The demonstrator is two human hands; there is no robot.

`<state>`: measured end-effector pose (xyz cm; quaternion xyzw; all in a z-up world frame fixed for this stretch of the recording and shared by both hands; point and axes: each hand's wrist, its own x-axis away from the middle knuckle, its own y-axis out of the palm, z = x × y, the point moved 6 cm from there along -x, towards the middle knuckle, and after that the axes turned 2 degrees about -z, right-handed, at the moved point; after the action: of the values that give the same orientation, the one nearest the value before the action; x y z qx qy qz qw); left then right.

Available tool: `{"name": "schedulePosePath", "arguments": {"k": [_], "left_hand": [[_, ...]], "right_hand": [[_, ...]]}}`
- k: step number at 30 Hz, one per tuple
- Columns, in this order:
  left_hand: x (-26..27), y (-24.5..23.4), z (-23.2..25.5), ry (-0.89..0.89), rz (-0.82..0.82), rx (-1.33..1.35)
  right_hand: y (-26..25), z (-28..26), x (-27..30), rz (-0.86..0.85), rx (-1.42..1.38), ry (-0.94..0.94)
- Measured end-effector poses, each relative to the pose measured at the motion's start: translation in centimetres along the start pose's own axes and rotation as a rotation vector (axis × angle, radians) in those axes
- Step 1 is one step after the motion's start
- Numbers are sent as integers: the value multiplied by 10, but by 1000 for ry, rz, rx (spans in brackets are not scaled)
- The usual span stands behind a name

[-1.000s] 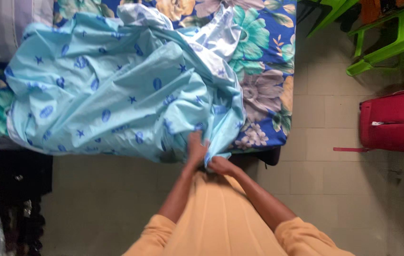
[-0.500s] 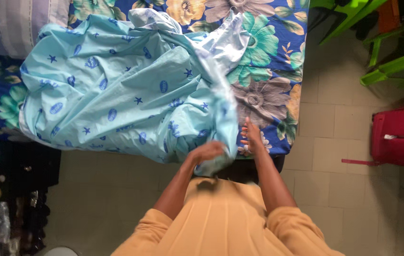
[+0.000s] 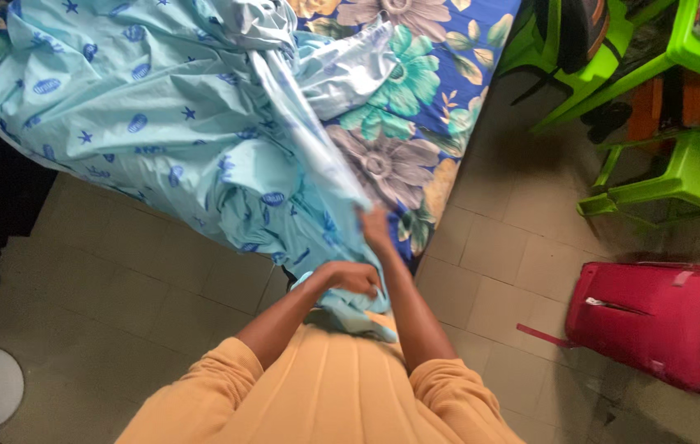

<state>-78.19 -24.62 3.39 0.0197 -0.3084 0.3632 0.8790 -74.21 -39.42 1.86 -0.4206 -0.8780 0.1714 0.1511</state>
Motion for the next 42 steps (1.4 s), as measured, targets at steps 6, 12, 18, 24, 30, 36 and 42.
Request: {"name": "schedulePosePath", "arguments": {"k": [6, 12, 18, 24, 30, 36, 42], "left_hand": [[13, -35, 13, 76, 859, 551], [26, -45, -7, -53, 1040, 894], [-16, -67, -16, -87, 979, 913], [-14, -79, -33, -122, 1247, 765], [33, -84, 0, -116, 1386, 843], [-47, -67, 64, -2, 486, 354], [-150, -61, 99, 147, 317, 90]], "right_hand": [[-198, 96, 18, 422, -787, 406], [-207, 110, 76, 472, -1299, 463], [-66, 56, 140, -416, -286, 470], [-15, 50, 128, -910, 86, 311], [-81, 82, 48, -324, -507, 625], [-104, 42, -28, -398, -751, 887], [-108, 57, -132, -556, -528, 308]]}}
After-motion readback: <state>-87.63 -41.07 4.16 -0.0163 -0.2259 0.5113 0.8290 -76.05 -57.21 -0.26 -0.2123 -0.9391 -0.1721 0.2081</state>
